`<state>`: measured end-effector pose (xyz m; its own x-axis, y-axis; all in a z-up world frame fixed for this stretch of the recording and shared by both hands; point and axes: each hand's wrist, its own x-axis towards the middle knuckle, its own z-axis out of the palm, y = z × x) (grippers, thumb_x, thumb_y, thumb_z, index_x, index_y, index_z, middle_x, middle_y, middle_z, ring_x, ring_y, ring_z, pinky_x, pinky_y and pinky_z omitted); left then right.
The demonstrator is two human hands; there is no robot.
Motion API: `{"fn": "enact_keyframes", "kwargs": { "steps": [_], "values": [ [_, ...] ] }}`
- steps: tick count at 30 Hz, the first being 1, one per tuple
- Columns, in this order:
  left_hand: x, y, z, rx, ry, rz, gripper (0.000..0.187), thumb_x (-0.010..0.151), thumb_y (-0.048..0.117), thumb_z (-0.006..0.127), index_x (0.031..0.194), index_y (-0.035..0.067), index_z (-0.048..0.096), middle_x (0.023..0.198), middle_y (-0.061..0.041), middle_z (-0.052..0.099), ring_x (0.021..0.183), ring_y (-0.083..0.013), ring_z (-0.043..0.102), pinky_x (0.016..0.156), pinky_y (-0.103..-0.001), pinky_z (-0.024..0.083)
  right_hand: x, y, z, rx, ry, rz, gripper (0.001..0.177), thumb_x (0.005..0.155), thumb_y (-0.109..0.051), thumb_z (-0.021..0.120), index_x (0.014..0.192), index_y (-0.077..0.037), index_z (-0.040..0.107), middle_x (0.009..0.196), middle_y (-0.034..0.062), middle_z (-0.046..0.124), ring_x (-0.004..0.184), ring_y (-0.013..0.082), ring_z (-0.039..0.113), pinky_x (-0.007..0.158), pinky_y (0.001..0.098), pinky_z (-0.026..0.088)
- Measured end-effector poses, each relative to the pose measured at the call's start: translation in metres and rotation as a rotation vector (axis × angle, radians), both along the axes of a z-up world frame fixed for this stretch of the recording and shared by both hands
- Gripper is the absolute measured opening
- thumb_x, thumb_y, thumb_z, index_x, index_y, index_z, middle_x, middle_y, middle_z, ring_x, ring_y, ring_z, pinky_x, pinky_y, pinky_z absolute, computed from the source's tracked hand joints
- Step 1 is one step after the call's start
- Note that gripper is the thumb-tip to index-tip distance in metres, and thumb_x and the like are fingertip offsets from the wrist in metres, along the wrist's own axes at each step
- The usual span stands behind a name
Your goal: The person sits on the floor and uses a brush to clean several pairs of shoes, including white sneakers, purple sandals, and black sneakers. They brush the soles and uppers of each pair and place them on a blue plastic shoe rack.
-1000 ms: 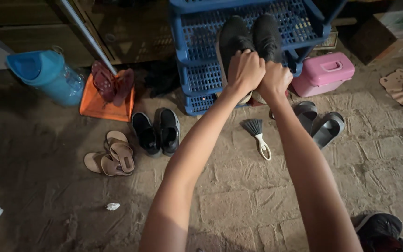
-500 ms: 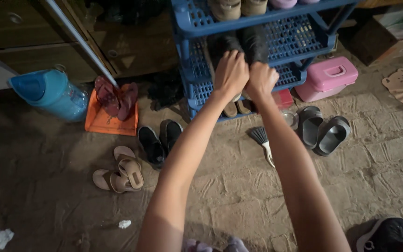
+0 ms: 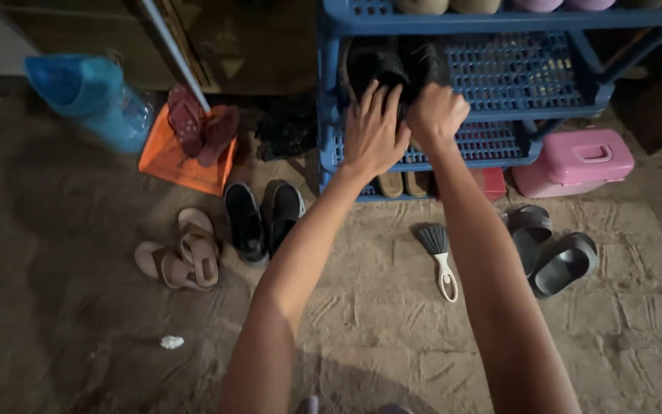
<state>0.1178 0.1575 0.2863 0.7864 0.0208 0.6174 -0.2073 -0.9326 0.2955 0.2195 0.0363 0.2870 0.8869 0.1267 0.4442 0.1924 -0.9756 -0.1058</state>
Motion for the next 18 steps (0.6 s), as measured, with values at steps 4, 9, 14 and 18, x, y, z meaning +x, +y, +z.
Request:
{"fn": "enact_keyframes", "kwargs": {
  "steps": [4,9,14,18],
  "values": [
    [-0.005,0.004,0.022,0.094,0.113,0.016,0.086,0.085,0.052,0.068,0.150,0.005,0.036,0.145,-0.023,0.049,0.144,-0.0411,0.036,0.120,-0.064,0.019,0.023,0.006,0.001,0.063,-0.088,0.037,0.020,0.086,-0.019,0.067,0.079,-0.005,0.079,0.082,0.0237,0.074,0.077,0.0424,0.074,0.069,0.0498,0.059],
    [0.039,0.012,-0.014,-0.004,0.169,0.103,0.097,0.075,0.033,0.086,0.152,0.011,0.031,0.151,-0.022,0.045,0.146,-0.0392,0.036,0.119,-0.059,0.027,0.059,0.017,-0.009,0.027,-0.079,0.023,0.019,0.085,-0.021,0.067,0.085,-0.006,0.080,0.087,0.0239,0.074,0.080,0.0434,0.074,0.070,0.0498,0.059],
    [0.033,0.013,-0.013,-0.066,0.072,0.101,0.099,0.069,0.028,0.089,0.148,0.010,0.032,0.147,-0.021,0.046,0.141,-0.0425,0.041,0.113,-0.057,0.035,0.020,-0.043,0.039,0.446,0.168,0.393,0.056,0.091,-0.059,0.075,0.112,-0.007,0.074,0.103,0.0194,0.075,0.090,0.0372,0.073,0.078,0.0472,0.056],
    [0.026,0.008,-0.020,-0.158,0.058,0.082,0.095,0.071,0.022,0.089,0.148,0.010,0.034,0.148,-0.017,0.049,0.126,-0.0464,0.054,0.103,-0.054,0.045,0.016,-0.089,0.013,0.607,0.354,0.595,0.091,0.073,-0.050,0.091,0.141,-0.001,0.054,0.127,0.0232,0.067,0.108,0.0405,0.067,0.086,0.0457,0.052]
  ]
}}
